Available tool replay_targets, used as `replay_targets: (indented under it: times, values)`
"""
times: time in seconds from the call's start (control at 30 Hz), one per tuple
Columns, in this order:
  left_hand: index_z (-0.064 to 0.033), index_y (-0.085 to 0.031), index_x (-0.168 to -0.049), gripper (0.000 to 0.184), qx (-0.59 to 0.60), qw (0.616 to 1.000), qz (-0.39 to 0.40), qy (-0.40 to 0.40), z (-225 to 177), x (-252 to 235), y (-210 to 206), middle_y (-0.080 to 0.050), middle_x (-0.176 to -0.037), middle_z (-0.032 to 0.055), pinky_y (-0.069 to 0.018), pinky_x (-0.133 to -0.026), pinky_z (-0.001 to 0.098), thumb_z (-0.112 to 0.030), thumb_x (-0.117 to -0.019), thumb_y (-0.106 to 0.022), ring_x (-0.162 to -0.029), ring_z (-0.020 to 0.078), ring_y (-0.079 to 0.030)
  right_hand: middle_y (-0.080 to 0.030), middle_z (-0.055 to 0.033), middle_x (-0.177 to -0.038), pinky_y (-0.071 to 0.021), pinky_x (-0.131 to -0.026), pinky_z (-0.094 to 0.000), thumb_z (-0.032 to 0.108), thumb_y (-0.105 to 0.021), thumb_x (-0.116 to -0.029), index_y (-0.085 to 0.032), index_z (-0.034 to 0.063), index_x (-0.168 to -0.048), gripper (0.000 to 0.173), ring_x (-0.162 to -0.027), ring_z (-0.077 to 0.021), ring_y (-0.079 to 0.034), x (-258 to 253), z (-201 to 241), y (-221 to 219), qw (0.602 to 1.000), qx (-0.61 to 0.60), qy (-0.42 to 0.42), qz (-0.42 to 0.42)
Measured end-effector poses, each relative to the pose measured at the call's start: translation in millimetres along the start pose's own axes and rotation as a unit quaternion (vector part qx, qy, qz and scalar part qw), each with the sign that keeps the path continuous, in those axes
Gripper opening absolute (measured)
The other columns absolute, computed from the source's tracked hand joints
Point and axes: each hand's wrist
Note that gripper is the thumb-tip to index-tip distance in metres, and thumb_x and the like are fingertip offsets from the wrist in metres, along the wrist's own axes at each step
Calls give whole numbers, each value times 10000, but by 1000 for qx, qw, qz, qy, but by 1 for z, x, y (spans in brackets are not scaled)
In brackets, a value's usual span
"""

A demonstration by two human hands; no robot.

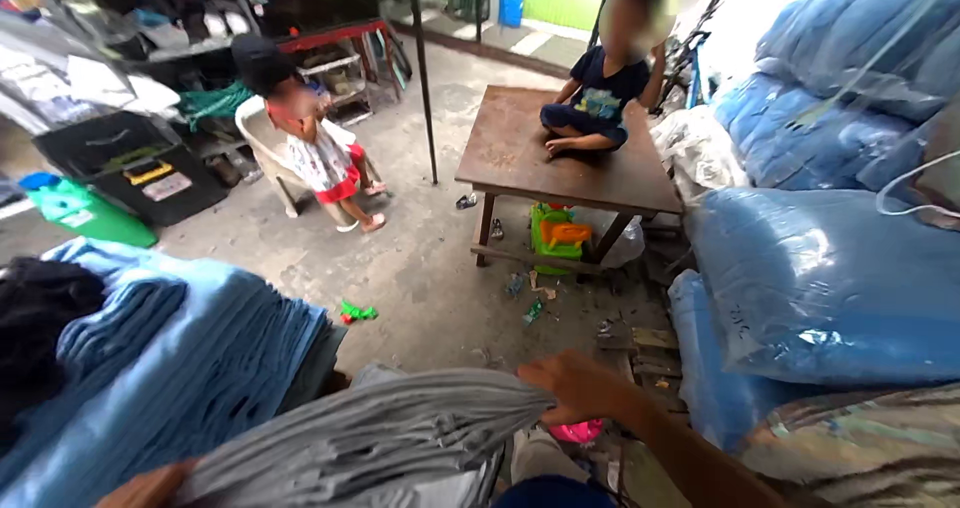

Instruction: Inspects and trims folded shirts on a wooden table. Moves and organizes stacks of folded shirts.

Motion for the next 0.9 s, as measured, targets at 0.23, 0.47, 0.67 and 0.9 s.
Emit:
replay_targets:
  times: [0.23, 0.47, 0.67, 0.9]
  values:
    - [85, -655, -1163, 439, -36, 998, 0, 55, 34, -3, 1, -645, -1136, 366, -439, -890, 793, 31, -771, -845, -1098, 597, -606, -665, -142, -744, -536, -574, -513, 238, -821, -768, -663, 11, -983, 350, -675, -313, -684, -21, -1, -44, 997, -41, -17, -58]
    - [87, -629, -1177, 422, -30, 999, 3, -12, 107, 10, -7, -644, -1133, 349, -424, -945, 755, 22, -783, -766, -1102, 591, -595, -720, -197, -874, -577, -647, -544, 193, -822, -742, -686, -53, -1072, 434, -764, -352, -725, -18, 54, -146, 984, -163, 62, -36]
    - [67, -656, -1113, 437, -68, 988, 100, -93, 112, -72, 12, -655, -1042, 347, -441, -869, 772, 123, -702, -795, -1018, 588, -614, -708, -255, -993, -563, -813, -543, 170, -802, -758, -618, -111, -1193, 550, -928, -377, -717, -38, 77, -200, 935, -343, 26, 84]
    - [-117, -739, -1212, 530, -116, 927, 354, -48, 25, -203, -171, -698, -1216, 219, -451, -956, 724, -234, -735, -938, -1189, 469, -620, -600, -302, -1329, -463, -1074, -586, 93, -843, -775, -367, -24, -1526, 897, -1254, -414, -592, -59, -32, -341, 808, -424, -331, 240]
Point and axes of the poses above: each hand's wrist, its own x-axis away from the middle knuckle, its own y-axis out of the back of the hand, z = x × y
